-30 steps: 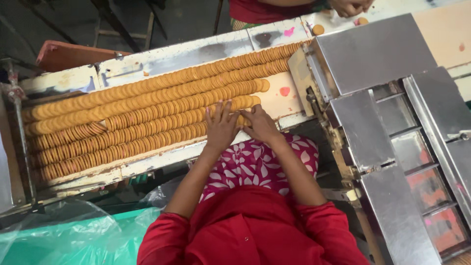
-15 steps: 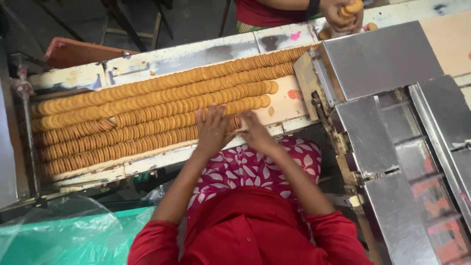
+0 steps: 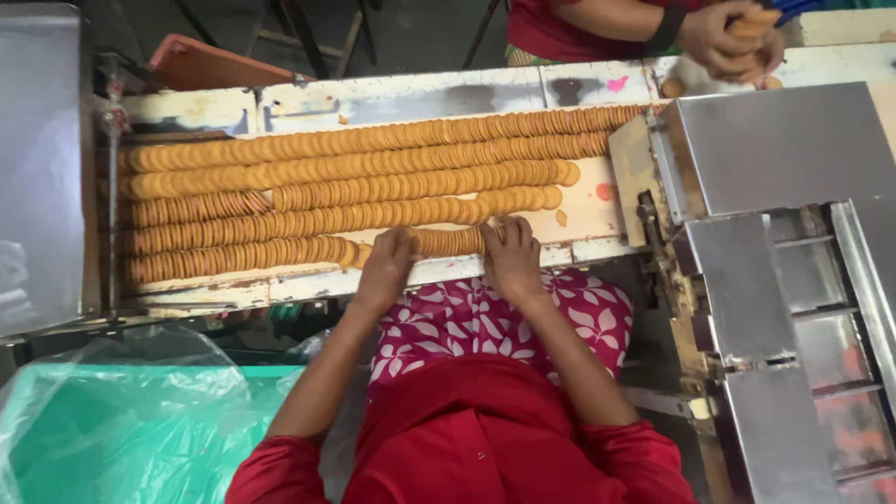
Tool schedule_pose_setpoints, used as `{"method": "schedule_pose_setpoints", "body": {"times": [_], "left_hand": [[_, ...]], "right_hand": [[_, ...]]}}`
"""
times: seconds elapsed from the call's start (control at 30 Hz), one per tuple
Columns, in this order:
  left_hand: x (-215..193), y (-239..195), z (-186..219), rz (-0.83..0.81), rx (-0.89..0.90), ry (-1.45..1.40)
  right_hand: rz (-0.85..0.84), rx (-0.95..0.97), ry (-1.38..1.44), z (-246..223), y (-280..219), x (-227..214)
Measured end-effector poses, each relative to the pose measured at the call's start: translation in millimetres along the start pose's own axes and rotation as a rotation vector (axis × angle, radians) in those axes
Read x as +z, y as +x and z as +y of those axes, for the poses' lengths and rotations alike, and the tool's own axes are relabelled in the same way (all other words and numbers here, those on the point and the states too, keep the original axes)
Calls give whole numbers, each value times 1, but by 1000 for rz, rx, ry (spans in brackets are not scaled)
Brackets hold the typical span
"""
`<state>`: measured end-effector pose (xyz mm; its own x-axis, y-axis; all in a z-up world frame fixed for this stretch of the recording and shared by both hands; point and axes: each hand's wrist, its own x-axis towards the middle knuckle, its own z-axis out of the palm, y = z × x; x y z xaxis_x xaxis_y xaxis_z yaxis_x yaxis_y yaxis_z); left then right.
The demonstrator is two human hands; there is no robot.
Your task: The person stacks round cookies from a conveyor belt into a metal tray. They pick up cookies with both hands and place them into the tray slots.
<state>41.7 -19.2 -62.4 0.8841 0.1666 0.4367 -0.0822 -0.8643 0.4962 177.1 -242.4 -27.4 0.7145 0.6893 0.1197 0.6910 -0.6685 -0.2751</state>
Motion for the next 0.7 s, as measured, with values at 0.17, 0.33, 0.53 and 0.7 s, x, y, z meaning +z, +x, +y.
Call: {"method": "schedule_pose_setpoints", "body": {"times": [0.17,0.33,0.53,0.7], "left_hand": [[12,19,32,-52,-196,57],[16,23,47,-39,-149,180],[33,28,67,-103,-150,349],[41,36,72,-93,-85,522]], "right_hand": [[-6,-36,-72,19,-10,13],[-35,6,-75,7,-7,12],[-141,57,-131,-6,-7,5],[-182,29,-156,5,5,4]]}}
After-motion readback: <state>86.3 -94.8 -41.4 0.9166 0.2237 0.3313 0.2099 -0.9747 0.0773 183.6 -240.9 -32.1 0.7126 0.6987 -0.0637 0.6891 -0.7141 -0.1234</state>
